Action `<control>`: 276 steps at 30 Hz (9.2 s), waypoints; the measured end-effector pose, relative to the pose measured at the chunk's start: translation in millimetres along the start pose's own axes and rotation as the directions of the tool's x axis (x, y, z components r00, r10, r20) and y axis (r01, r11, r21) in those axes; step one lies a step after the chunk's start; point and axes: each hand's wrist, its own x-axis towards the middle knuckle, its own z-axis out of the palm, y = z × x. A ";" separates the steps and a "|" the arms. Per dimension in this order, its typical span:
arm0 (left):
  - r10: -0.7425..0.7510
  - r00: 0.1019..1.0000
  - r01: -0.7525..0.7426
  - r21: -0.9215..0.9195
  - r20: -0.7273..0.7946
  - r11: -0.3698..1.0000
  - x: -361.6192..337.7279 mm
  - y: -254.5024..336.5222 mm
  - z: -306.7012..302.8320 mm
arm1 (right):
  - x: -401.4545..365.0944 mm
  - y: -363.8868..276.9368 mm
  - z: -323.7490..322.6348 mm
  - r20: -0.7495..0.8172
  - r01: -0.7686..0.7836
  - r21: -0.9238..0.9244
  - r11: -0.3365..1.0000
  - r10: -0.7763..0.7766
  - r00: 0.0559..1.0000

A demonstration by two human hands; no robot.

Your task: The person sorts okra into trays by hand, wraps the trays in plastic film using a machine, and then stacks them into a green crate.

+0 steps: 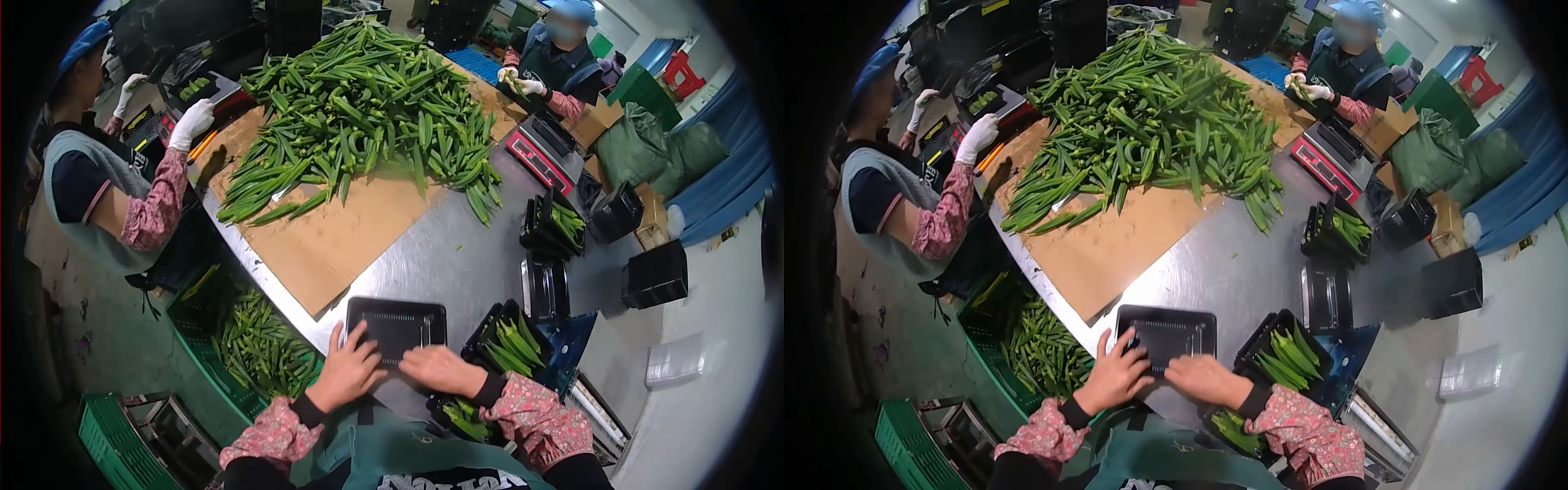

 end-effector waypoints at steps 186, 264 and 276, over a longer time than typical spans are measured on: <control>-0.658 0.753 0.124 -0.983 0.002 0.138 -4.7 8.0 -9.4 | 52.0 19.5 -50.7 0.437 -0.521 0.835 0.178 0.361 0.824; -0.435 0.836 0.231 -0.934 0.334 -0.273 124.1 -30.3 -26.0 | 56.9 114.1 -66.9 0.333 -0.338 0.939 -0.065 0.426 0.841; -0.537 0.761 0.246 -0.927 0.365 -0.282 33.9 -10.4 -4.9 | 38.0 97.9 -38.2 0.514 -0.461 0.849 -0.259 0.200 0.835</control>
